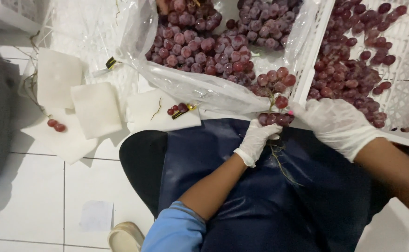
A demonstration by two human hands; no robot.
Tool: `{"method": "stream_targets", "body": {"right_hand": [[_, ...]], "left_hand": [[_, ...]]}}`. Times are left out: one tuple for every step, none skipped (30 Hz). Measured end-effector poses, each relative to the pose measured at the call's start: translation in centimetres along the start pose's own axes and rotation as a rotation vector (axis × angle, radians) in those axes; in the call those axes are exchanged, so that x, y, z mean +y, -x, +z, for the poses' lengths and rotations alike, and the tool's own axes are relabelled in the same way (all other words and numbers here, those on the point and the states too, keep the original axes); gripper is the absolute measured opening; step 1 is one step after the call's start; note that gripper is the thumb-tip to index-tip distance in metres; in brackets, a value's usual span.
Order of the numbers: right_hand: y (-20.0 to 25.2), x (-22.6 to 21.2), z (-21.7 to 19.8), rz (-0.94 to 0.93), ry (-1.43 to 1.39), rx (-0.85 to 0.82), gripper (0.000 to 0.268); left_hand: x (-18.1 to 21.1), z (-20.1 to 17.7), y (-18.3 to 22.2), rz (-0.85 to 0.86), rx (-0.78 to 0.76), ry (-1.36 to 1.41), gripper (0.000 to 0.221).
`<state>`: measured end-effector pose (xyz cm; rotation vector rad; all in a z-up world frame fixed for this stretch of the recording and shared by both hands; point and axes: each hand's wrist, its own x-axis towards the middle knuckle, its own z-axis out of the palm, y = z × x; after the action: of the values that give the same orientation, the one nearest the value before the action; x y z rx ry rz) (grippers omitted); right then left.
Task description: The person sits on the floor and sorts red grapes from a white crate into smaller bunches. They use a small knife to trim stems and place the prepared bunches into a second crate. Another person works alongside them in the same manner.
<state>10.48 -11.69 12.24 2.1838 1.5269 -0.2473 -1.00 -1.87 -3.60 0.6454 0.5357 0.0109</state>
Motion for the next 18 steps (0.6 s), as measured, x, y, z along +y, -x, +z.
{"method": "stream_targets", "body": {"right_hand": [[0.4,0.0,0.9,0.006,0.140,0.098,0.054],[0.8,0.2,1.8,0.018,0.281,0.195,0.061],[0.5,-0.2,2.4,0.018,0.280,0.195,0.061],[0.2,-0.4,2.9,0.052,0.181,0.161,0.057],[0.0,-0.7,3.5,0.086,0.081,0.127,0.054],[0.3,-0.3,3.2,0.091,0.084,0.131,0.054],[0.6,0.1,2.9,0.058,0.042,0.129,0.043],[0.8,0.2,2.8,0.019,-0.009,0.123,0.032],[1.1,0.4,3.2,0.018,-0.016,0.123,0.032],[1.5,0.6,3.7,0.048,0.077,0.132,0.038],[1.9,0.9,4.0,0.078,0.170,0.140,0.045],[1.5,0.6,4.9,0.084,0.174,0.142,0.045],[1.2,0.4,5.8,0.084,0.135,0.216,0.044],[0.8,0.1,6.7,0.087,0.096,0.293,0.042],[1.1,0.9,6.6,0.096,0.100,0.296,0.042],[1.4,1.2,6.5,0.057,0.126,0.294,0.043],[1.6,1.5,6.5,0.019,0.152,0.292,0.044],[1.1,1.0,5.2,0.013,0.146,0.291,0.044]], "left_hand": [[0.3,0.1,0.2,-0.011,-0.009,0.034,0.027],[0.6,0.3,0.3,-0.022,-0.022,0.067,0.028],[0.7,0.5,0.5,-0.022,-0.021,0.067,0.028],[0.8,0.9,0.4,-0.090,0.009,0.172,0.037],[0.9,1.3,0.4,-0.158,0.039,0.276,0.047],[0.7,1.1,0.2,-0.156,0.033,0.273,0.047],[0.5,0.9,-0.1,-0.120,-0.031,0.291,0.036],[0.3,0.4,0.0,-0.089,-0.085,0.308,0.027],[0.5,0.0,-0.1,-0.092,-0.080,0.305,0.027],[0.6,-0.2,-0.3,-0.111,-0.113,0.298,0.025],[0.7,-0.4,-0.3,-0.131,-0.146,0.292,0.023],[0.8,-0.3,-0.3,-0.130,-0.153,0.291,0.023],[1.0,-0.2,-0.2,-0.160,-0.171,0.337,0.026],[1.2,-0.1,-0.2,-0.191,-0.190,0.379,0.028],[1.4,-0.3,-0.5,-0.190,-0.199,0.374,0.028],[1.6,-0.7,-0.4,-0.214,-0.181,0.356,0.019],[1.7,-1.3,-0.4,-0.238,-0.163,0.338,0.011],[1.5,-1.3,-0.3,-0.238,-0.155,0.340,0.011]]}}
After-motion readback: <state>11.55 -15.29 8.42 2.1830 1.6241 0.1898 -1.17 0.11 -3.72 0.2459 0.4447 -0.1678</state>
